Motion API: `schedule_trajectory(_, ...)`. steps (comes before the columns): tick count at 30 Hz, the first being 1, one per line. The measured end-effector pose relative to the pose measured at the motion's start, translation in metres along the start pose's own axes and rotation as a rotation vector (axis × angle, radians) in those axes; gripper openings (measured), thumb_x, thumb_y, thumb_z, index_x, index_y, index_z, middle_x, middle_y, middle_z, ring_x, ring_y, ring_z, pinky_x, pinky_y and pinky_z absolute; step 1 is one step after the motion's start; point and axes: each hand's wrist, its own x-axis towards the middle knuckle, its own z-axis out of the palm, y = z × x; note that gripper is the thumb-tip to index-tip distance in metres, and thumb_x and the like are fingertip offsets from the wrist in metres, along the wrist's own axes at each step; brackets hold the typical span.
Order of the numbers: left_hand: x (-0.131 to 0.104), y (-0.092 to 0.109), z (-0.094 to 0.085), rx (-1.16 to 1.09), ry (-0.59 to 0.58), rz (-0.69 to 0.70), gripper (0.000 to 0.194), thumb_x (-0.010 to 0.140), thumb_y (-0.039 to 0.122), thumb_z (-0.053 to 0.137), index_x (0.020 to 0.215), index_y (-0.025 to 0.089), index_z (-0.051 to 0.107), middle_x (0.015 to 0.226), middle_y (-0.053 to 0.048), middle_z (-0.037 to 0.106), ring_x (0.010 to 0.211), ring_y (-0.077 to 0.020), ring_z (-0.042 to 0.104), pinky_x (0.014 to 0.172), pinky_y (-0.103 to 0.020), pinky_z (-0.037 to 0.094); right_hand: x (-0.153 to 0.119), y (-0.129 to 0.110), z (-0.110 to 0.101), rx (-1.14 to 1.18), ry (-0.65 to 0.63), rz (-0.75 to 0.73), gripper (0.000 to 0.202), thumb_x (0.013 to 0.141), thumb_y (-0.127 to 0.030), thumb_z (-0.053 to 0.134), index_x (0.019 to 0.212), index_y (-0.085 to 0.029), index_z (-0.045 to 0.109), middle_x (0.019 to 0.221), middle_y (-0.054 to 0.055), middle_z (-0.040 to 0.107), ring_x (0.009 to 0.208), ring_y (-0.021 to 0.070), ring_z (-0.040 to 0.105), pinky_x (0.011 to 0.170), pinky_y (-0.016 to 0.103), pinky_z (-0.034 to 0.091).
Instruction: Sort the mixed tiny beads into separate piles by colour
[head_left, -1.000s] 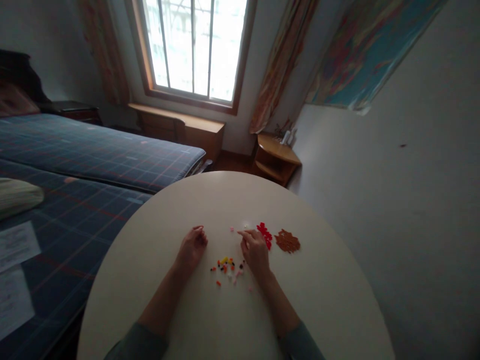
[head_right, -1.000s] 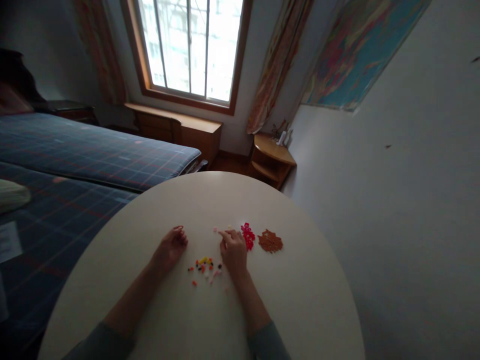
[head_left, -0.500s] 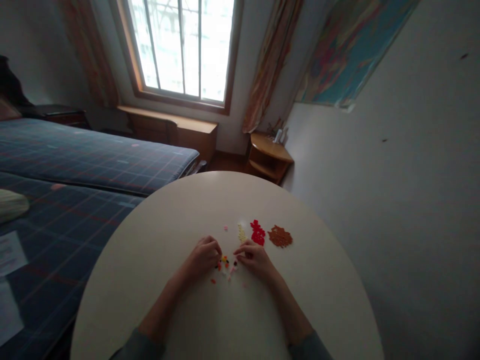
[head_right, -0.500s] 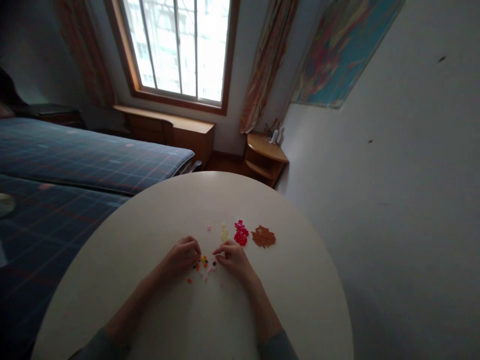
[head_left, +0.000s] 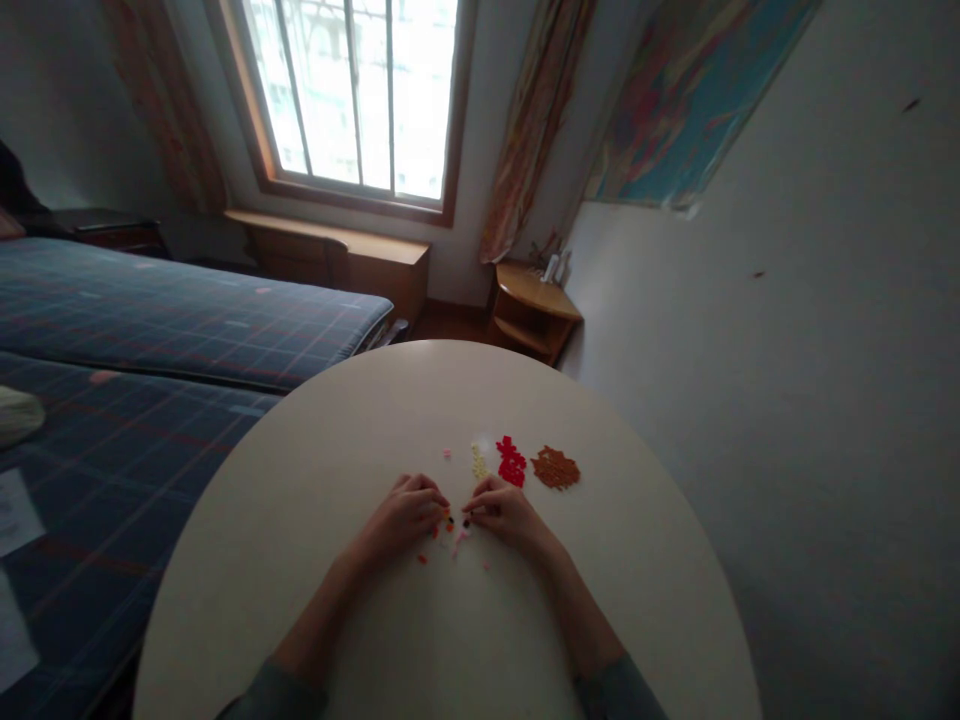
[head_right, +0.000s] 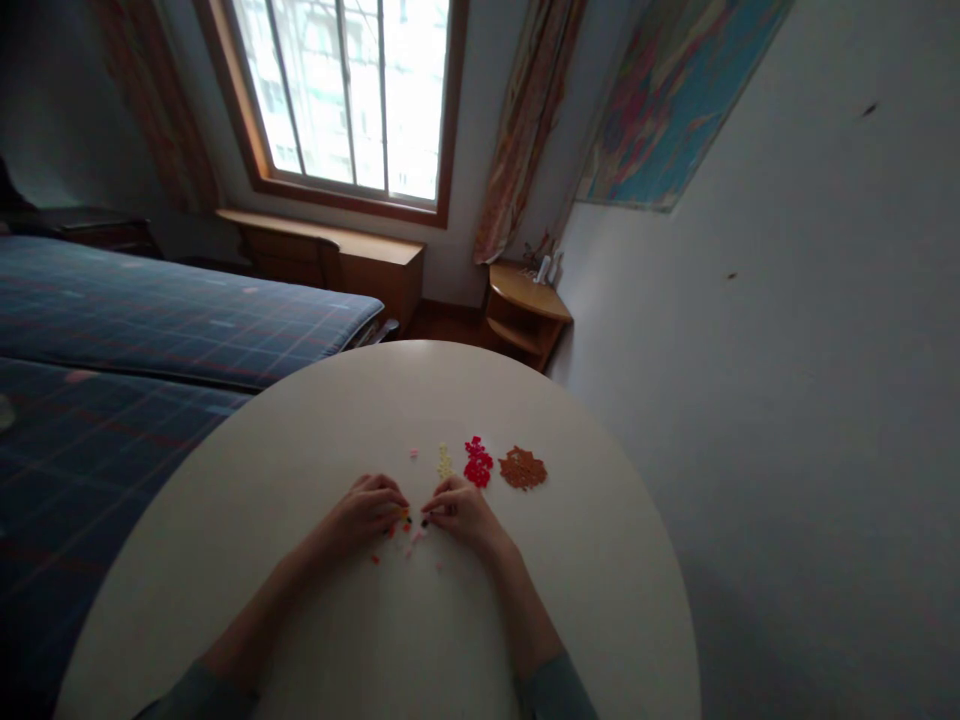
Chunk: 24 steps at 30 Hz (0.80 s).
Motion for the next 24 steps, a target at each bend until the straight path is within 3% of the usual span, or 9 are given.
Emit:
schedule_trajectory(11,0.0,0.001,0.002,0.028,0.01,0.01,0.009,0.073,0.019,0.059,0.077,0.021,0.067,0.085,-0.003,0.059,0.085,-0.0164,0.051,0.079,-0.027,0.041,0.0,-0.006,0.002,-0.041,0.048,0.034,0.006,0.066,-0.024,0.067,0.07,-0.021,0.069,0.074,0.001,0.051,0.06,0.0085,0.045,0.055,0.02,0.038)
schedule_trajectory(18,0.001,0.001,0.003,0.017,0.015,-0.002,0.008,0.073,0.022,0.06,0.075,0.021,0.067,0.084,-0.003,0.059,0.085,-0.017,0.051,0.079,-0.028,0.041,0.003,-0.004,0.007,0.046,0.236,0.085,0.011,0.068,-0.028,0.064,0.073,-0.018,0.067,0.07,0.0,0.049,0.057,0.0083,0.042,0.052,0.02,0.036)
schedule_trajectory(24,0.002,0.003,0.002,-0.001,0.029,-0.003,0.008,0.074,0.023,0.059,0.074,0.021,0.067,0.083,-0.003,0.059,0.084,-0.017,0.051,0.077,-0.028,0.041,0.003,-0.013,0.017,-0.098,0.334,0.072,0.008,0.07,-0.025,0.062,0.067,-0.018,0.063,0.067,-0.001,0.049,0.051,0.0082,0.041,0.051,0.021,0.037)
